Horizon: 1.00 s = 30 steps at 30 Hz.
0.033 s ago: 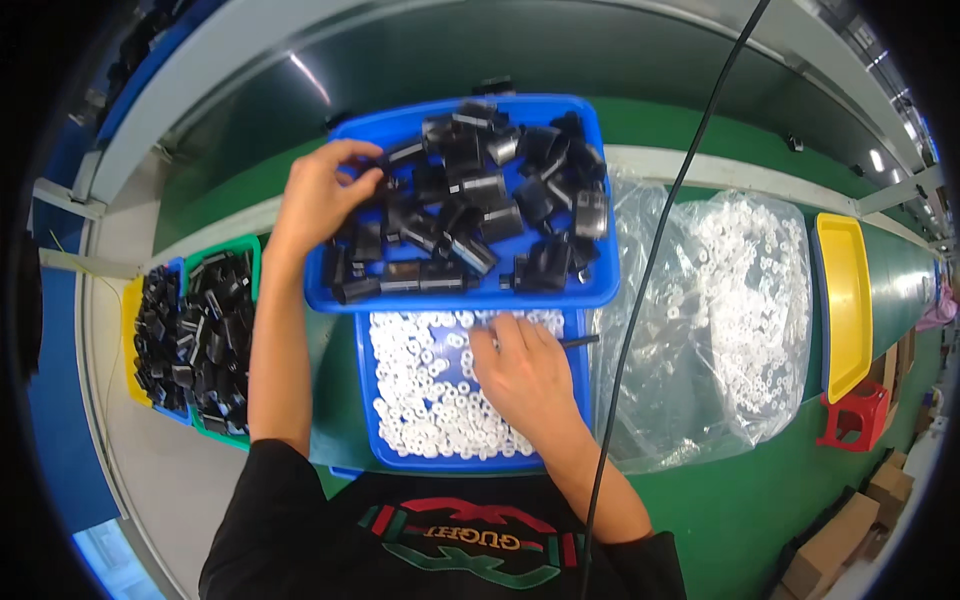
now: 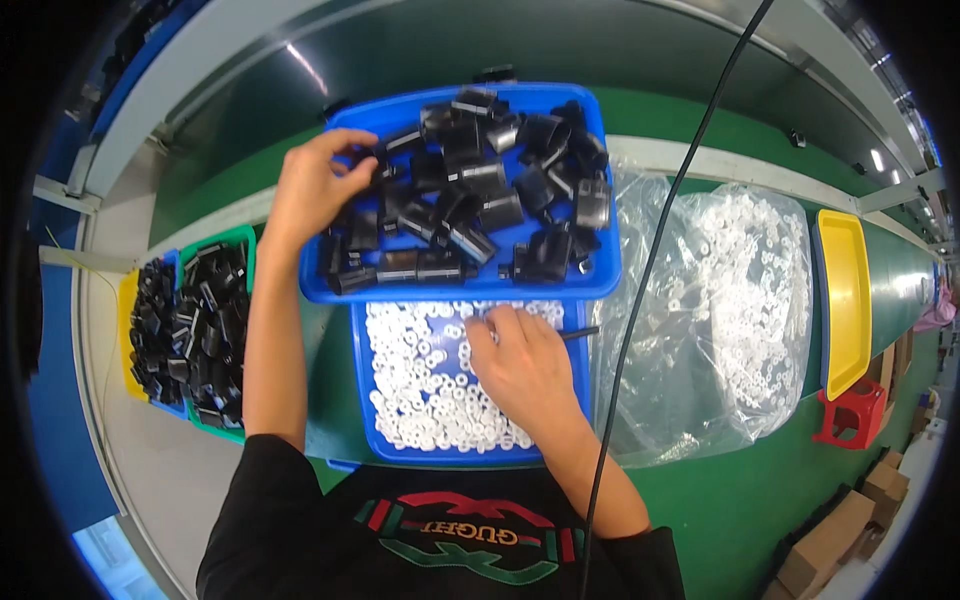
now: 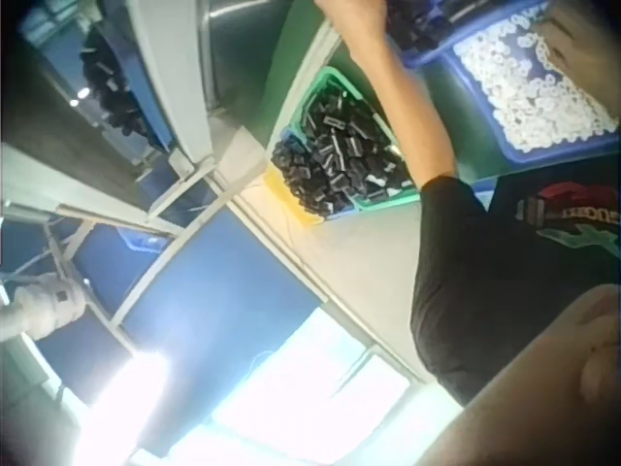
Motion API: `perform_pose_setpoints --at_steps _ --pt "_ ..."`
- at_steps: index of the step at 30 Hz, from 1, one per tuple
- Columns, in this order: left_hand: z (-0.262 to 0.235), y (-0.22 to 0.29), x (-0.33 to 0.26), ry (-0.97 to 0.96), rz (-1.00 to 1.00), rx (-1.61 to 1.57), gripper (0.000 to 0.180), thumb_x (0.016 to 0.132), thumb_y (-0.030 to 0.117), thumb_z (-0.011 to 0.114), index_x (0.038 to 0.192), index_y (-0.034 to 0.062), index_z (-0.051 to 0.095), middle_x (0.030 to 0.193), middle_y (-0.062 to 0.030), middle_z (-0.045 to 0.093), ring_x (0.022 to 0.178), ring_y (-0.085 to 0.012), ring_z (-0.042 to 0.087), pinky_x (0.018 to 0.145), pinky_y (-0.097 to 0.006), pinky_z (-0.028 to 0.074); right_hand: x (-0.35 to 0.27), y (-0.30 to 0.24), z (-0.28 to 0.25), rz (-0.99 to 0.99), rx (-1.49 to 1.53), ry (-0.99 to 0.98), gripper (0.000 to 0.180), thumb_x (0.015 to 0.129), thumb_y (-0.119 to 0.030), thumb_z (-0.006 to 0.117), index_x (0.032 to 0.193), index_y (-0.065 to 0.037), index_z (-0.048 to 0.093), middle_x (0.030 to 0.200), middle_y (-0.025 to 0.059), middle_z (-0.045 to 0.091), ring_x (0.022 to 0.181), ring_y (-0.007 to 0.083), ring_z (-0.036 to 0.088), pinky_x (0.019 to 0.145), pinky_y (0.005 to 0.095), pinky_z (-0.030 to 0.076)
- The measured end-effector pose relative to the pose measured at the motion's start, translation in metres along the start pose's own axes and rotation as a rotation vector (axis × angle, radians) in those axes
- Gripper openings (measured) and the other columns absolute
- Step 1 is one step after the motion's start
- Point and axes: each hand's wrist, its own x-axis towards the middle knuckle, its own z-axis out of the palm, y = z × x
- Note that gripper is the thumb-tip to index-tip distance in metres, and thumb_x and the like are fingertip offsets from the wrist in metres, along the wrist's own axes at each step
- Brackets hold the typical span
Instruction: The person repeatedly picks up black plastic components and white washers from blue trays on a green workbench. They insert the washers into the components by hand and place the assembled units into a green tray. The process is continuous and repetitive throughout the clip.
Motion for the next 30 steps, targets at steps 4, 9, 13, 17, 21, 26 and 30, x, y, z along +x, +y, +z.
perform_pose_setpoints --at_steps 4,9,13,17,21,26,30 --pt "-0.005 0.008 -0.014 0.29 -0.015 -0.029 0.029 0.079 0.008 0.068 0.108 0.0042 0.07 0.092 -0.014 0.071 0.071 -0.0187 0.066 0.07 -0.031 0.053 0.002 -0.002 -0.001 -0.041 0.104 0.116 0.031 0.065 -0.005 0.075 0.094 -0.005 0.065 0.084 0.0057 0.056 0.072 0.0211 0.061 0.061 0.0334 0.05" --pt "-0.032 0.04 -0.053 0.355 -0.057 -0.717 0.033 0.081 -0.01 0.056 0.112 -0.0053 0.063 0.106 -0.0107 0.066 0.099 -0.0146 0.061 0.085 -0.028 0.051 0.004 -0.004 0.0 -0.025 0.173 0.161 0.031 0.063 -0.002 0.076 0.092 -0.007 0.067 0.083 0.0041 0.059 0.065 0.0188 0.062 0.054 0.03 0.051" --pt "-0.027 0.069 -0.101 -0.067 -0.075 -1.006 0.041 0.07 -0.008 0.066 0.111 -0.0025 0.063 0.112 -0.0108 0.064 0.097 -0.0159 0.058 0.09 -0.03 0.048 0.002 -0.003 -0.002 0.017 0.164 0.175 0.031 0.062 -0.002 0.077 0.091 -0.008 0.069 0.083 0.003 0.06 0.059 0.0168 0.06 0.052 0.0284 0.049" --pt "-0.002 0.067 -0.139 -0.241 0.123 -0.821 0.044 0.059 0.001 0.076 0.102 -0.0003 0.073 0.092 -0.0081 0.059 0.099 -0.0258 0.062 0.083 -0.034 0.05 0.006 -0.004 -0.005 0.007 0.278 0.212 0.033 0.061 0.002 0.078 0.091 -0.009 0.069 0.083 0.0034 0.061 0.057 0.0155 0.058 0.05 0.0271 0.047" --pt "0.01 0.076 -0.153 -0.29 0.041 -0.904 0.049 0.055 -0.004 0.074 0.104 0.0011 0.075 0.095 -0.007 0.055 0.107 -0.0315 0.064 0.086 -0.038 0.054 0.008 -0.024 -0.036 0.047 0.472 0.278 0.034 0.061 0.005 0.078 0.091 -0.009 0.069 0.089 0.0052 0.065 0.059 0.0147 0.058 0.048 0.0245 0.044" --pt "0.014 0.067 -0.149 -0.395 0.076 -0.974 0.056 0.054 -0.01 0.065 0.109 -0.0041 0.071 0.098 -0.0098 0.058 0.098 -0.0257 0.066 0.088 -0.034 0.055 0.01 -0.043 -0.059 -0.014 0.647 0.221 0.034 0.063 0.002 0.079 0.093 -0.011 0.072 0.089 0.0036 0.067 0.06 0.0122 0.056 0.048 0.022 0.041" --pt "0.018 0.066 -0.154 -0.441 -0.058 -1.278 0.063 0.057 -0.014 0.064 0.119 -0.0079 0.062 0.1 -0.0106 0.056 0.102 -0.0288 0.065 0.094 -0.038 0.055 0.01 -0.049 -0.051 -0.011 0.618 0.18 0.035 0.064 -0.002 0.082 0.096 -0.013 0.074 0.095 0.003 0.066 0.058 0.0105 0.054 0.046 0.0213 0.039"
